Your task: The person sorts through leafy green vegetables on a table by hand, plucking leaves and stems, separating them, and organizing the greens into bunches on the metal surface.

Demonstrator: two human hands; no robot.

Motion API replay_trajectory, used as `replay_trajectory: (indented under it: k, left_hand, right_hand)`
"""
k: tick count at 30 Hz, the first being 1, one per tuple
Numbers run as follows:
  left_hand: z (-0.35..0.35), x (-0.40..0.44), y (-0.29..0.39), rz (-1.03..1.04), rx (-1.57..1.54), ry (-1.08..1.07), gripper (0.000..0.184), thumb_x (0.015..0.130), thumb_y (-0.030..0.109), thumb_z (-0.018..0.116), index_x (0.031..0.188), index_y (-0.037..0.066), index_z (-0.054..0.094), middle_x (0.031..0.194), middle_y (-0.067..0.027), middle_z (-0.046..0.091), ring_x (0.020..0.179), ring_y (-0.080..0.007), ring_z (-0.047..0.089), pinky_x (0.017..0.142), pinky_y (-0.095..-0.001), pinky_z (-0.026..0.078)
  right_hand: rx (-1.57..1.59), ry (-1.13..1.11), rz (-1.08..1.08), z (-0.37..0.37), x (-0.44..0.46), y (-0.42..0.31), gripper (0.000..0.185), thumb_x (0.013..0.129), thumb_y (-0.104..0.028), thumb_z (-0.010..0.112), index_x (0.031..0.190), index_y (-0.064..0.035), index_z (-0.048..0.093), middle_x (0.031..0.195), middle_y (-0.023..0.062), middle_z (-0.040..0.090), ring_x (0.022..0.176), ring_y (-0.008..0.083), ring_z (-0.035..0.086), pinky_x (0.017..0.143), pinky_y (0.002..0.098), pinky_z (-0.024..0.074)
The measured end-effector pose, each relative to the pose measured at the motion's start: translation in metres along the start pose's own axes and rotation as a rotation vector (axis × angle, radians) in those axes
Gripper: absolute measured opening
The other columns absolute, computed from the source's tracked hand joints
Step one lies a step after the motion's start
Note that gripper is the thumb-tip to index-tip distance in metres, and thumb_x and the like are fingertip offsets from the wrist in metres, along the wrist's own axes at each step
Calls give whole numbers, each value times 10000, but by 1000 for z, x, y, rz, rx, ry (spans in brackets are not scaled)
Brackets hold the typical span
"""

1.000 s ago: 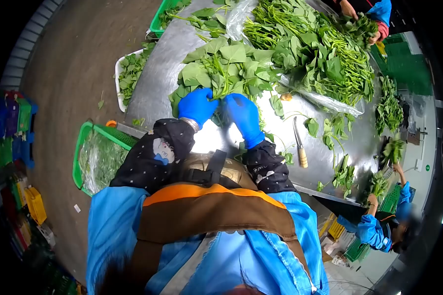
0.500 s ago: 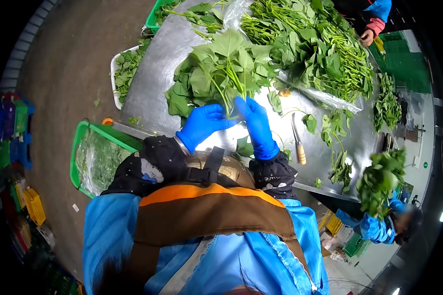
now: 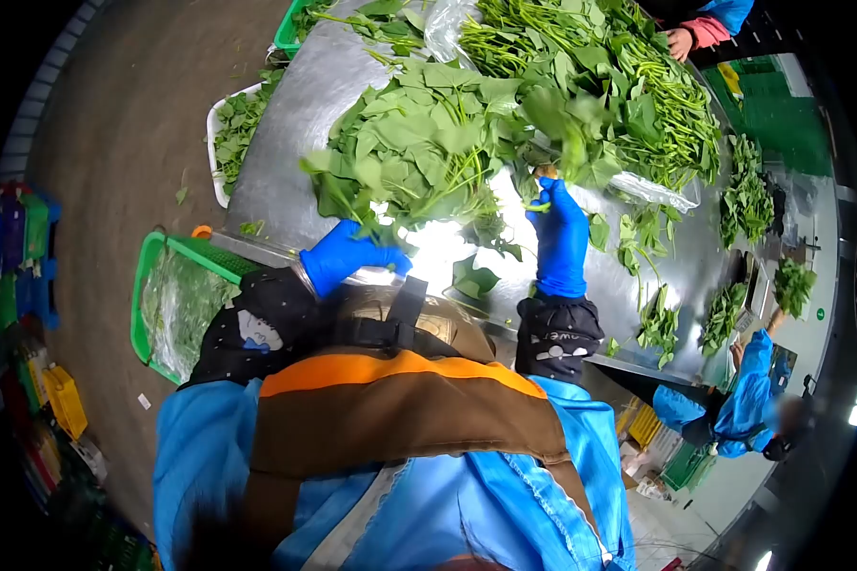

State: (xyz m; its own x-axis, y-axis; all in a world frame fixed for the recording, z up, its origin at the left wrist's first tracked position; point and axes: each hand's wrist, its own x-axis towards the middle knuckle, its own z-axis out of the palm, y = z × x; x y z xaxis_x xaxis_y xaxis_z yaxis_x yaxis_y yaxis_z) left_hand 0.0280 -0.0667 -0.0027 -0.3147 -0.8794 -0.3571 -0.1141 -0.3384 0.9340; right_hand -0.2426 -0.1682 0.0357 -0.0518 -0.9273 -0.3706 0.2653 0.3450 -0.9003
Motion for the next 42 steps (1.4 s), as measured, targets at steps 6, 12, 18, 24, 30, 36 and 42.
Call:
replay_trajectory:
  k: [6, 12, 18, 24, 30, 36, 42]
  left_hand:
    - [-51, -17, 46, -226, 1079, 100, 388, 554, 249, 727, 893, 91, 625, 873, -141, 604, 788, -353, 557, 691, -413, 451]
    - [13, 6, 107, 556, 470, 436, 671, 628, 268, 717, 1189, 25, 440, 1095, -169, 532, 996, -301, 515, 818, -388, 408]
    - [47, 29, 37, 761, 618, 46, 296, 740, 56, 541, 1031, 86, 583, 870, -90, 620, 640, -233, 609, 571, -319, 481]
    - [19, -4, 50, 515, 918, 93, 313, 712, 59, 528, 977, 192, 629, 614, -80, 579, 513, -266, 552, 469, -339, 435]
    - [-33, -28, 33, 266, 1086, 69, 516, 663, 136, 643, 1164, 161, 521, 881, -116, 584, 805, -288, 554, 676, -388, 430]
    - [11, 20, 76, 213, -240, -151, 526, 703, 118, 680, 1177, 52, 461, 967, -70, 543, 781, -132, 510, 668, -258, 408]
    - [12, 24, 31, -76, -493, 58, 395, 892, 333, 406, 1059, 10, 561, 653, -24, 554, 403, -34, 320, 382, -173, 239]
  right_hand:
    - [-111, -83, -203, 10, -4, -35, 268, 852, -227, 503, 903, 7, 623, 716, 14, 523, 618, 97, 473, 561, 223, 382]
    - [-224, -191, -144, 39, -27, -41, 268, 835, -221, 526, 880, 25, 623, 669, 21, 519, 590, 89, 456, 532, 214, 362]
    - [-172, 63, -372, 23, -24, -51, 255, 842, -221, 535, 851, 11, 640, 658, 7, 511, 542, 65, 429, 491, 188, 339]
    - [-223, 83, -371, 30, -29, -56, 244, 843, -211, 546, 858, 13, 641, 673, 37, 549, 509, 75, 441, 466, 190, 342]
    - [-400, 157, -438, 13, -18, -78, 190, 825, -161, 538, 878, -14, 645, 670, 4, 523, 498, 49, 438, 440, 183, 339]
    - [-430, -399, -131, 98, -50, -17, 246, 796, -196, 623, 938, 4, 597, 640, 29, 556, 552, 79, 523, 492, 209, 415]
    - [-1026, -94, 36, 59, -1, 39, 401, 798, -402, 570, 700, -18, 631, 549, 103, 562, 492, 152, 540, 494, 299, 431]
